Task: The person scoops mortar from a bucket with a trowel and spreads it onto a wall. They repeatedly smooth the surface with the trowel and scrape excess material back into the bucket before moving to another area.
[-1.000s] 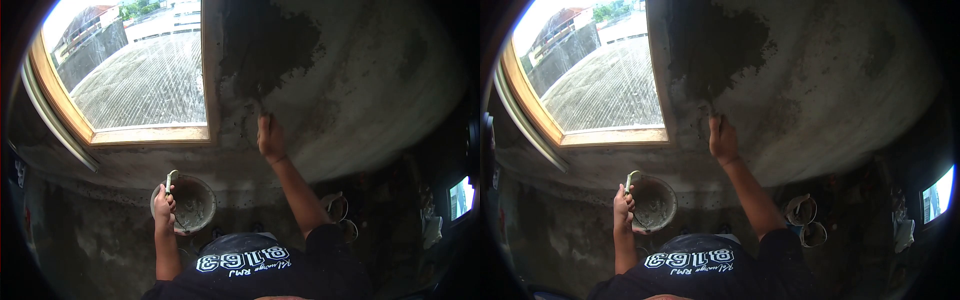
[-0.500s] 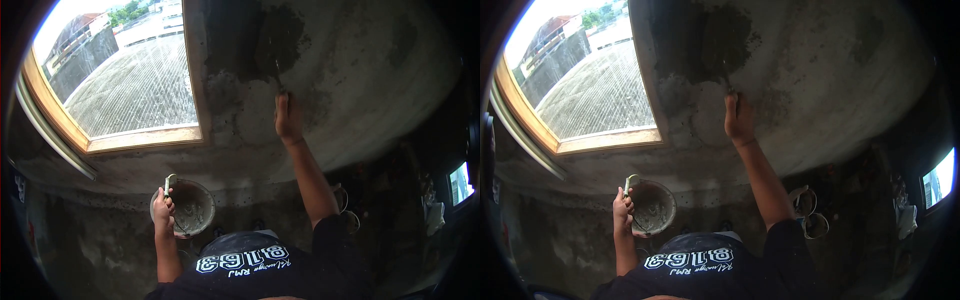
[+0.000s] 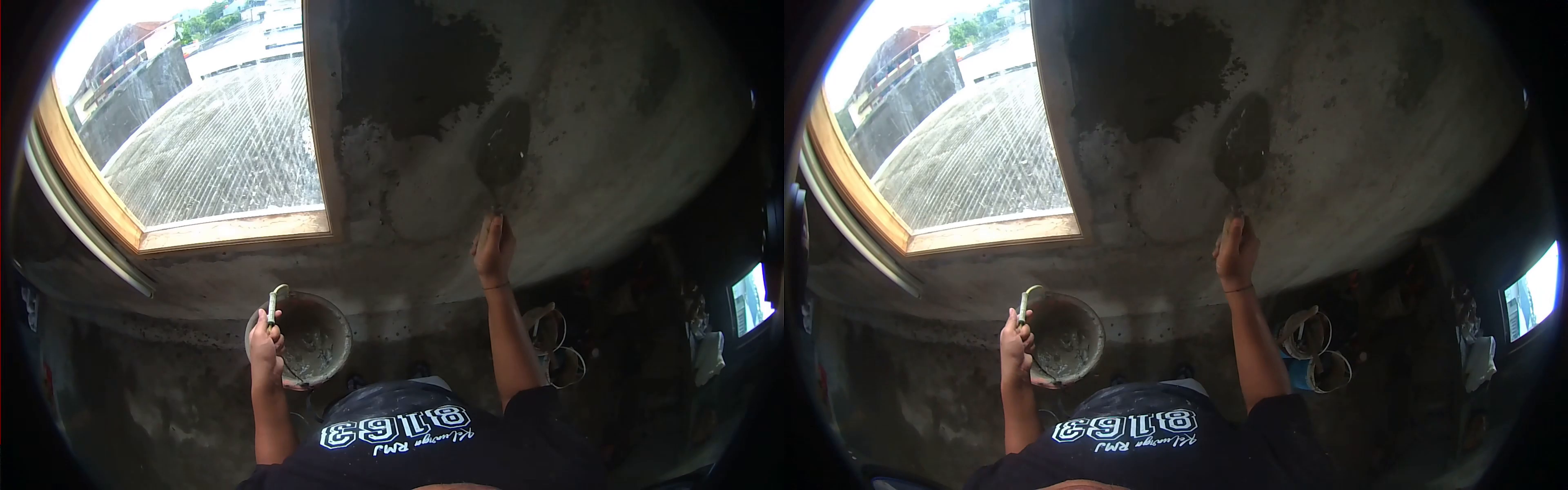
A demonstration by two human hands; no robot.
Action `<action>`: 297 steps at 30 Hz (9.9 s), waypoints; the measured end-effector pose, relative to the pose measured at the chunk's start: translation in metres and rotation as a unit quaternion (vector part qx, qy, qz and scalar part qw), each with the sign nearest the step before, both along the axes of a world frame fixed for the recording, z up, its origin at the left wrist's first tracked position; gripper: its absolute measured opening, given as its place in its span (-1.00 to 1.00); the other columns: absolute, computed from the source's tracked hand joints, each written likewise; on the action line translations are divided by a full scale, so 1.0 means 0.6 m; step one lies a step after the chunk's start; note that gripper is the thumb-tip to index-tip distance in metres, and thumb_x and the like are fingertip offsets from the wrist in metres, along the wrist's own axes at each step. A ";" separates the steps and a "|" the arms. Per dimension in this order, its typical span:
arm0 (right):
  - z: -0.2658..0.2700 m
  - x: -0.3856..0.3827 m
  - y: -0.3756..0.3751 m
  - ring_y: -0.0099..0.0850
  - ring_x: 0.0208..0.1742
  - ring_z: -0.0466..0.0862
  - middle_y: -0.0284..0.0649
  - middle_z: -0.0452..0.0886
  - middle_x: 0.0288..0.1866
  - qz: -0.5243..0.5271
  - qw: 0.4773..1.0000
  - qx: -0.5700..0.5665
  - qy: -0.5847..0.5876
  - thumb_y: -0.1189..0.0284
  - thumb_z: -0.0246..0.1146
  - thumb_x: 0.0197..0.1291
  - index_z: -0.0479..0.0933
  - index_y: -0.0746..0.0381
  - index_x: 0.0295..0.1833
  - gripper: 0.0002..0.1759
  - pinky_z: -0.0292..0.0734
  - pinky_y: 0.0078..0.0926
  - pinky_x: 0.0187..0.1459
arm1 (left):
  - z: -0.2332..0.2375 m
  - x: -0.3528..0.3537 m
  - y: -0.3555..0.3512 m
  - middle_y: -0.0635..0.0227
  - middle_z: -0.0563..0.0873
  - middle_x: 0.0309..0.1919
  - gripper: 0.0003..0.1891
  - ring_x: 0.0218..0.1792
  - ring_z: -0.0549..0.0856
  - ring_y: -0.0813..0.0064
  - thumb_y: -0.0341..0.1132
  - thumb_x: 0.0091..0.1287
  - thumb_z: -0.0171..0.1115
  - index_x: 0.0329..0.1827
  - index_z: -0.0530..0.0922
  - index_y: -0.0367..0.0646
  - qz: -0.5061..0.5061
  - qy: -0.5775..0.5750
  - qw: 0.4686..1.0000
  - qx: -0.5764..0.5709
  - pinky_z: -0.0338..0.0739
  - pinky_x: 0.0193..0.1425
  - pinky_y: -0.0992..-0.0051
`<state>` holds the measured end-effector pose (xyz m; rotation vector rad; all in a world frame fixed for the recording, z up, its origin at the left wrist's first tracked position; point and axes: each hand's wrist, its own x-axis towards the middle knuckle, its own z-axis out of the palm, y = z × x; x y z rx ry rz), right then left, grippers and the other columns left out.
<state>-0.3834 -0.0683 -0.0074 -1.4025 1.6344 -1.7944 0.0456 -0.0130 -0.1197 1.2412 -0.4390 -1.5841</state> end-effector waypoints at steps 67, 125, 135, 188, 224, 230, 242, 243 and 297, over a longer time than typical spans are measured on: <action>0.038 0.166 -0.056 -0.58 -0.68 0.46 -0.37 0.42 -0.67 0.127 0.991 0.010 -0.037 -0.03 -0.12 0.53 0.45 0.24 -0.26 -0.44 0.38 -0.55 -0.60 | -0.024 0.031 -0.010 0.69 0.14 -0.74 -0.55 -0.77 0.06 0.75 0.07 0.61 -0.12 -0.03 0.57 -0.14 -0.025 -0.013 1.000 0.011 -0.11 -0.67 0.60; -0.123 0.114 0.009 -0.53 -0.61 0.52 -0.27 0.49 -0.63 0.097 0.985 0.041 0.137 0.04 0.03 0.50 0.51 0.27 -0.22 -0.51 0.43 -0.43 -0.51 | 0.068 0.004 0.001 0.72 0.20 -0.72 -0.59 -0.76 0.11 0.80 -0.01 0.62 -0.08 -0.03 0.60 -0.15 -0.045 -0.011 0.998 -0.041 -0.07 -0.67 0.65; -0.014 0.072 0.154 0.02 -0.26 0.71 0.00 0.68 -0.32 0.175 0.846 0.143 0.483 0.13 0.47 0.08 0.53 0.20 -0.06 -0.54 0.55 -0.12 -0.30 | 0.132 -0.003 0.050 0.72 0.25 -0.67 -0.69 -0.67 0.16 0.83 -0.21 0.57 0.00 -0.04 0.63 -0.25 -0.059 -0.092 0.980 -0.168 0.01 -0.58 0.66; -0.144 0.139 0.145 -0.10 -0.16 0.72 -0.10 0.72 -0.19 0.236 0.888 0.115 0.376 0.36 0.52 -0.11 0.70 0.17 -0.04 -0.57 0.61 -0.31 -0.12 | 0.127 -0.001 0.017 0.68 0.26 -0.63 -0.69 -0.62 0.18 0.79 -0.26 0.50 0.10 0.09 0.63 -0.32 -0.063 -0.074 0.981 -0.171 0.02 -0.56 0.65; -0.208 0.173 0.057 -0.58 -0.32 0.64 -0.32 0.65 -0.28 0.324 0.943 0.076 -0.023 0.44 0.42 0.24 0.58 0.35 0.06 -0.66 0.58 -0.55 -0.27 | 0.037 0.038 0.034 0.71 0.19 -0.70 -0.72 -0.74 0.13 0.82 -0.24 0.57 -0.02 0.04 0.59 -0.24 0.076 -0.020 0.991 -0.106 -0.04 -0.66 0.66; -0.182 0.162 0.005 -0.60 -0.42 0.61 -0.31 0.62 -0.32 0.303 0.950 0.048 -0.060 0.44 0.40 0.27 0.56 0.38 0.06 -0.67 0.55 -0.59 -0.38 | 0.030 0.031 0.031 0.66 0.22 -0.70 -0.73 -0.73 0.14 0.78 -0.25 0.57 -0.01 0.04 0.57 -0.26 0.107 -0.041 0.991 -0.067 -0.03 -0.64 0.62; -0.113 0.144 -0.107 -0.64 -0.53 0.52 -0.37 0.54 -0.44 0.299 0.940 0.026 -0.163 0.29 0.27 0.41 0.55 0.34 -0.09 -0.72 0.45 -0.60 -0.44 | -0.060 0.054 0.035 0.67 0.18 -0.73 -0.68 -0.77 0.10 0.74 -0.16 0.60 -0.05 -0.05 0.60 -0.18 0.145 -0.096 0.984 0.032 -0.08 -0.65 0.58; -0.116 0.146 -0.115 -0.64 -0.53 0.51 -0.38 0.54 -0.44 0.302 0.940 0.030 -0.156 0.28 0.26 0.42 0.54 0.33 -0.11 -0.72 0.45 -0.60 -0.45 | -0.076 0.061 0.037 0.67 0.18 -0.73 -0.68 -0.77 0.10 0.74 -0.16 0.60 -0.05 -0.05 0.60 -0.18 0.145 -0.097 0.984 0.035 -0.08 -0.65 0.58; -0.086 0.136 -0.149 -0.23 -0.41 0.68 -0.11 0.66 -0.41 0.154 0.984 0.032 0.085 0.22 0.14 0.44 0.56 0.33 -0.10 -0.66 0.52 -0.36 -0.32 | 0.027 -0.127 -0.177 0.75 0.26 -0.69 -0.66 -0.72 0.21 0.81 -0.11 0.46 0.22 -0.48 0.32 0.14 -0.108 -0.001 0.994 -0.035 0.00 -0.67 0.64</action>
